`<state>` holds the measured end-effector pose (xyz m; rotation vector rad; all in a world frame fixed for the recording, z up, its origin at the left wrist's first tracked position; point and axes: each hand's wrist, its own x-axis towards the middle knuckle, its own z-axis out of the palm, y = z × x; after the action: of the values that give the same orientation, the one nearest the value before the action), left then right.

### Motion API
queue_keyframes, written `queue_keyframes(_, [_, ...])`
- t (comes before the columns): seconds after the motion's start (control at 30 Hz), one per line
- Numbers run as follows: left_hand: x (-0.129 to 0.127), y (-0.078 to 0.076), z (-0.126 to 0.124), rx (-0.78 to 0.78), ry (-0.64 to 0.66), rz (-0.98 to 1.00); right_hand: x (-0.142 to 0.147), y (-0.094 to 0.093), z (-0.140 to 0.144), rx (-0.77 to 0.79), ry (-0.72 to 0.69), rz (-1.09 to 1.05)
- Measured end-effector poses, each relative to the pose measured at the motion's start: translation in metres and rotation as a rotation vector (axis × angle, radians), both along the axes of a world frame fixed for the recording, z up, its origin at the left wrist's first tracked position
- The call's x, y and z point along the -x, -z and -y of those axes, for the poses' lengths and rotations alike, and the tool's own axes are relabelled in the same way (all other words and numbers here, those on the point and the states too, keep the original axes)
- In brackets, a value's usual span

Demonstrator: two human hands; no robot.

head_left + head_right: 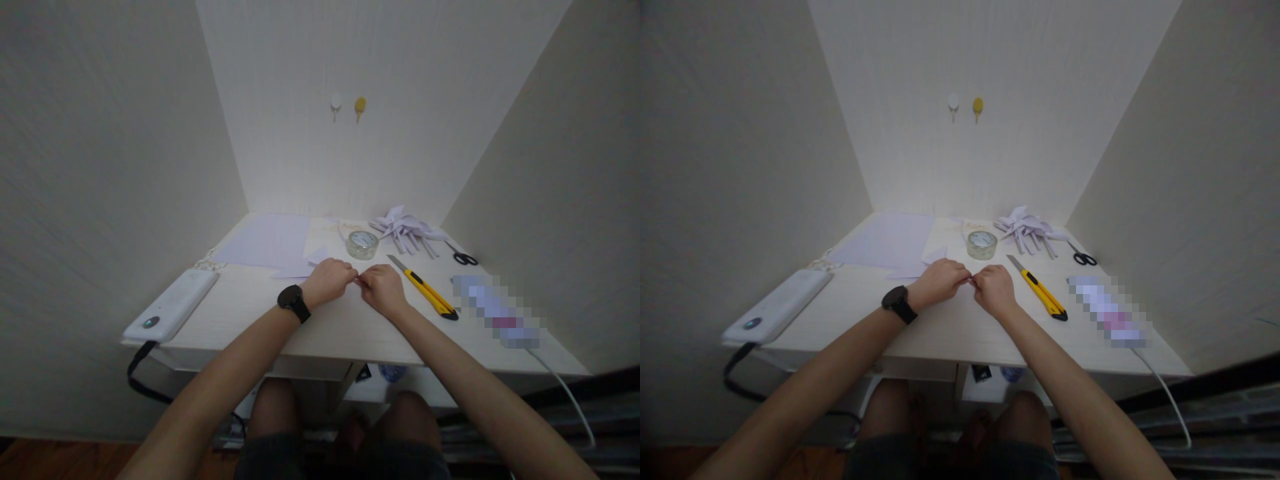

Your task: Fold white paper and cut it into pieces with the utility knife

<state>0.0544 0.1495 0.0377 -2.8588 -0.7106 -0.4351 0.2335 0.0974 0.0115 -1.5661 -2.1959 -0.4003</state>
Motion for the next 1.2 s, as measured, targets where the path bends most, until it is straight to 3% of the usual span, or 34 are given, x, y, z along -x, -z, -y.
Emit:
queue_keyframes(0.13, [0.001, -0.002, -0.001, 0.000, -0.021, 0.007, 0.001, -0.001, 0.001, -0.005, 0.062, -0.045])
queue_keyframes(0.3, [0.004, -0.002, -0.004, 0.046, 0.033, 0.016, -0.001, 0.001, -0.001, 0.043, -0.039, -0.013])
queue_keyframes(0.47, [0.003, -0.002, -0.002, -0.008, 0.025, -0.008, 0.002, 0.002, 0.000, 0.011, -0.021, -0.027])
queue_keyframes(0.7, [0.002, -0.002, -0.001, -0.094, 0.093, -0.062, -0.001, 0.003, 0.000, 0.002, -0.195, -0.029])
queue_keyframes(0.87, [0.004, -0.008, -0.004, -0.070, 0.113, -0.002, -0.007, 0.007, 0.000, -0.018, -0.218, -0.211])
queue_keyframes(1.07, [0.008, -0.015, -0.009, 0.074, 0.087, 0.056, -0.008, 0.009, -0.005, 0.022, -0.095, -0.569])
queue_keyframes(1.2, [0.008, -0.011, -0.013, 0.155, 0.125, 0.069, -0.010, 0.008, -0.006, 0.103, -0.145, -0.609])
